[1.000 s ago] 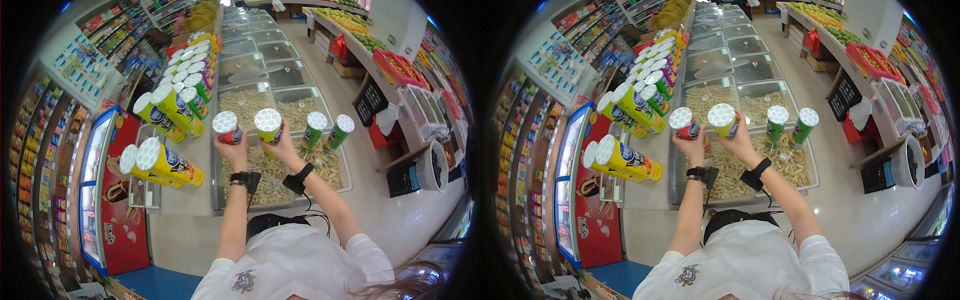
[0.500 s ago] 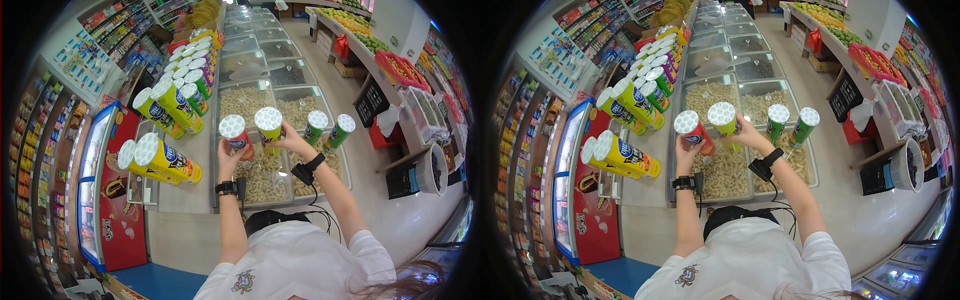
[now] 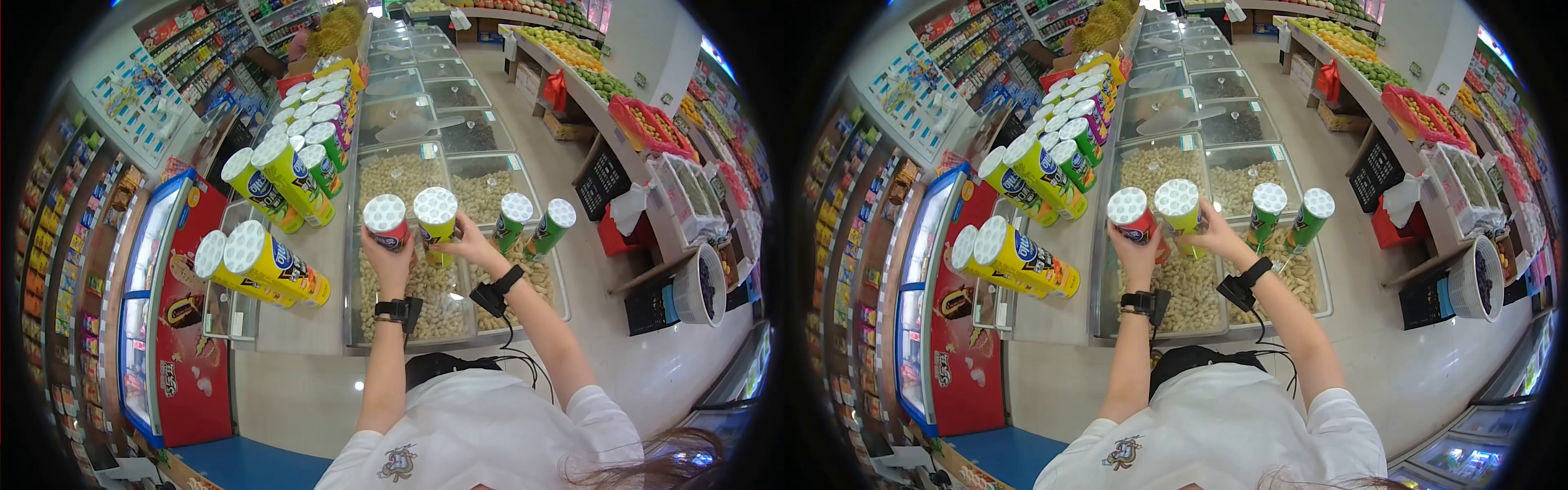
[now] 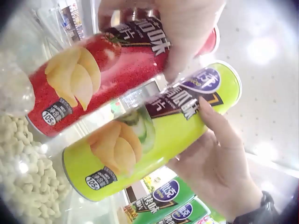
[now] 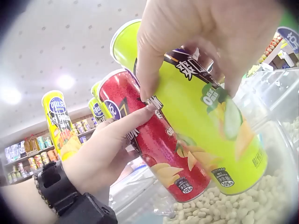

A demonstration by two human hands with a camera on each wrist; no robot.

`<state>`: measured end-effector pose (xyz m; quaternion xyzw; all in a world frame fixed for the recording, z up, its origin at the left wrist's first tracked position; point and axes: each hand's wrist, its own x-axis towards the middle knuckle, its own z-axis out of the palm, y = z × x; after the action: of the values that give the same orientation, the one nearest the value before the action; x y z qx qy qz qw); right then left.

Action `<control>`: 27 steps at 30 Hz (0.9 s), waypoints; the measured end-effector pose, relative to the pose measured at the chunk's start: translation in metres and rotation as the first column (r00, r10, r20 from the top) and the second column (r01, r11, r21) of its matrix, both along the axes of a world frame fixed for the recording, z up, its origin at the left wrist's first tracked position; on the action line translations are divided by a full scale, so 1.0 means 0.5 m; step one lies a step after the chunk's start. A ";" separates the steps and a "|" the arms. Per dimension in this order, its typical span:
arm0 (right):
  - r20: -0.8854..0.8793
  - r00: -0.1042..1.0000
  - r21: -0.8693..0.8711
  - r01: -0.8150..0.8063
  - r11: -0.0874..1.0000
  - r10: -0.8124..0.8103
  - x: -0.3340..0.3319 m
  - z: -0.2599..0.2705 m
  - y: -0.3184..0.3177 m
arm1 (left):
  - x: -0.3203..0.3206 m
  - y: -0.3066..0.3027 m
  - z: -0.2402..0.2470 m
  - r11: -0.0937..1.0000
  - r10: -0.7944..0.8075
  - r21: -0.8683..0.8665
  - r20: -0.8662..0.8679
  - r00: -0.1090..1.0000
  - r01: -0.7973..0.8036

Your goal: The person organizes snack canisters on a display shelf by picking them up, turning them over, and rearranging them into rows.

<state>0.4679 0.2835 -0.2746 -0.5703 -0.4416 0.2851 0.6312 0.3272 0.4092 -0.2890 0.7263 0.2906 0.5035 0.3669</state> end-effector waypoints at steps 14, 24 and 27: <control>0.174 0.981 -0.069 0.094 0.993 -0.081 -0.004 0.015 -0.010 | -0.030 0.020 -0.022 0.954 -0.262 -0.148 0.019 0.965 0.262; 0.189 0.971 -0.013 0.154 0.988 -0.149 -0.034 0.100 -0.041 | -0.022 -0.011 0.017 0.920 -0.325 -0.154 0.221 0.920 0.362; 0.264 0.951 0.014 0.161 0.987 -0.159 -0.056 0.219 -0.077 | -0.062 -0.058 0.145 0.925 -0.346 -0.078 0.233 0.909 0.372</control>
<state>0.4399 0.2448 -0.1653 -0.6394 -0.4732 0.1564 0.5855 0.2965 0.3800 -0.2163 0.6852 0.1406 0.4843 0.5255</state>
